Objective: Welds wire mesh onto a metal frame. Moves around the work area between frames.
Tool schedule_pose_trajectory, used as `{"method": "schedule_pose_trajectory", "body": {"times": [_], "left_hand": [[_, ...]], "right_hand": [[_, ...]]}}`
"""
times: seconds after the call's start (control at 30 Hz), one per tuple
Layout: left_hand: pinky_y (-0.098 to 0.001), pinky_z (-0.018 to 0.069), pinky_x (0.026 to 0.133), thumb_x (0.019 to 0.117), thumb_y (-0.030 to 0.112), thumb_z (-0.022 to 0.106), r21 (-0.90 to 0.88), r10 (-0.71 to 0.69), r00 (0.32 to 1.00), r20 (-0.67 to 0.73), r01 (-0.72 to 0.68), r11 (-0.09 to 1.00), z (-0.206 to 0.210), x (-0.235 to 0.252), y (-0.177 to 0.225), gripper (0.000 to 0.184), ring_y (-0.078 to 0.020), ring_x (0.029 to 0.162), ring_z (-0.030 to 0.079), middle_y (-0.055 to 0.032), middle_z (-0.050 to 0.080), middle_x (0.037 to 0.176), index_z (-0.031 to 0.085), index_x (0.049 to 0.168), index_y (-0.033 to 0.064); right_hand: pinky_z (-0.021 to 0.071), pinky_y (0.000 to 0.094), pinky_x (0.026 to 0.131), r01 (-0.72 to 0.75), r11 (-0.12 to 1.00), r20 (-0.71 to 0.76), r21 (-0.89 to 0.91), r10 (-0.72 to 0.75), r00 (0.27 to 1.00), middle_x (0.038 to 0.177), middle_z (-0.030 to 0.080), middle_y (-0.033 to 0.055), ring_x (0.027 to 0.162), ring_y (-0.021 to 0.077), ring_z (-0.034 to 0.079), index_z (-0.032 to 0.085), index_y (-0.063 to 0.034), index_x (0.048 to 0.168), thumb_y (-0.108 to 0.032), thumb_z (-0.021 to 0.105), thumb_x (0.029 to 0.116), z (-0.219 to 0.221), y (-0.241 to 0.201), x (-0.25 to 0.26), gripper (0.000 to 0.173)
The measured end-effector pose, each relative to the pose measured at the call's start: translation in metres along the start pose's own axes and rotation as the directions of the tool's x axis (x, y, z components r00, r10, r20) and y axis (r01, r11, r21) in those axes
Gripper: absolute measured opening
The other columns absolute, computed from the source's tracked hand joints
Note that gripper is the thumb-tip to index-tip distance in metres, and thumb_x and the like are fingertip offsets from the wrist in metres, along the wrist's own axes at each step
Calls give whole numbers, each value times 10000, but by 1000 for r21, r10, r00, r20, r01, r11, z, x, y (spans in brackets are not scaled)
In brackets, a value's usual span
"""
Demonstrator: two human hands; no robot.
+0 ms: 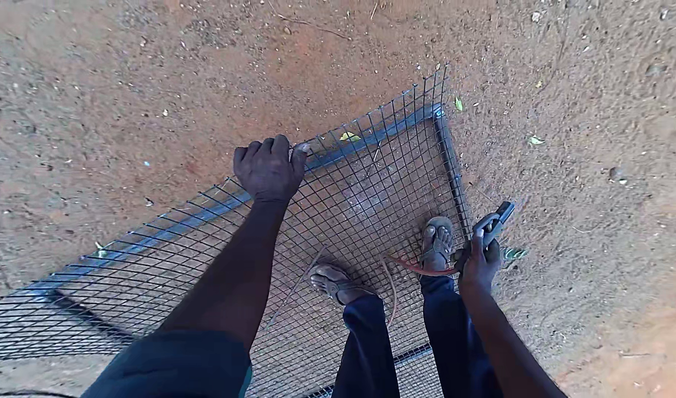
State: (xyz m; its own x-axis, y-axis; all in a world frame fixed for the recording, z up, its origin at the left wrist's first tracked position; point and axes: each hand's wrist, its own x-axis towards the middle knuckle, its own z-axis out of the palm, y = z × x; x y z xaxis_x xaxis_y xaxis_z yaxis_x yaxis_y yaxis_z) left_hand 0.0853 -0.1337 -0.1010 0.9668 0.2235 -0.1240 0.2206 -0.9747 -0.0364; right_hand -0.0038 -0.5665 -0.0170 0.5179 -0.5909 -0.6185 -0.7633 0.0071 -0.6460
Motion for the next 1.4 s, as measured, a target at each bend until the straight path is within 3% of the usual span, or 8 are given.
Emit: {"method": "schedule_pose_trajectory", "body": {"times": [0.37,0.57,0.67,0.77,0.97,1.07,1.23,1.4], "left_hand": [[-567,497,735,1057,624,182,-75,7,1000,30,-5,997,28,14,-7,704,-394,794,687,-195,648,767,544,892,43],[-639,501,620,1039,650,136,-74,-29,961,275,52,996,39,28,-13,743,-470,808,700,-222,677,812,589,964,66],[-678,512,733,1038,664,128,-99,-25,898,438,76,992,49,43,-19,754,-471,954,697,-226,707,949,616,1042,88],[-656,498,886,1045,655,132,-162,37,895,445,39,986,59,47,-20,765,-418,1163,643,-191,693,1141,647,1108,92],[-701,396,991,1042,666,142,-195,66,843,534,47,980,53,55,-32,762,-393,1348,517,-130,629,1372,644,1312,160],[-808,304,1013,1041,672,158,-212,68,815,575,69,975,40,56,-25,765,-461,1390,461,-165,577,1452,610,1398,168],[-902,153,1013,1024,715,176,-174,-37,768,639,192,966,23,59,-8,800,-588,1431,304,-290,456,1512,565,1452,162],[-921,140,973,1007,747,176,-174,-131,745,654,317,932,25,56,0,842,-627,1434,230,-345,372,1524,570,1387,107]], "right_hand": [[559,409,442,5,1000,22,15,-6,1000,732,582,112,471,234,570,518,-123,1311,-356,588,1052,5,-4,5,355],[569,413,441,19,1000,37,-22,-18,999,724,575,105,471,230,577,522,-90,1281,-335,571,1062,9,-3,4,333],[567,407,442,27,999,35,-34,-26,999,718,576,101,470,226,578,520,-92,1286,-334,563,1065,12,-5,5,330],[566,401,452,29,998,23,-47,-28,999,733,587,90,481,217,581,528,-111,1269,-372,573,1057,9,-8,8,340],[577,411,472,35,998,50,-54,-33,998,753,588,86,500,219,589,527,-138,1296,-397,579,1050,22,-5,1,361],[571,409,502,28,997,41,-69,-25,999,804,605,88,544,213,595,503,-186,1390,-443,589,1036,22,-9,-1,446],[555,387,470,22,998,45,-59,-20,999,776,598,120,508,224,576,491,-118,1379,-375,581,1053,21,-14,1,425],[550,405,456,21,998,58,-55,-18,998,751,589,128,497,243,571,508,-105,1357,-381,576,1055,14,-9,0,415]]}}
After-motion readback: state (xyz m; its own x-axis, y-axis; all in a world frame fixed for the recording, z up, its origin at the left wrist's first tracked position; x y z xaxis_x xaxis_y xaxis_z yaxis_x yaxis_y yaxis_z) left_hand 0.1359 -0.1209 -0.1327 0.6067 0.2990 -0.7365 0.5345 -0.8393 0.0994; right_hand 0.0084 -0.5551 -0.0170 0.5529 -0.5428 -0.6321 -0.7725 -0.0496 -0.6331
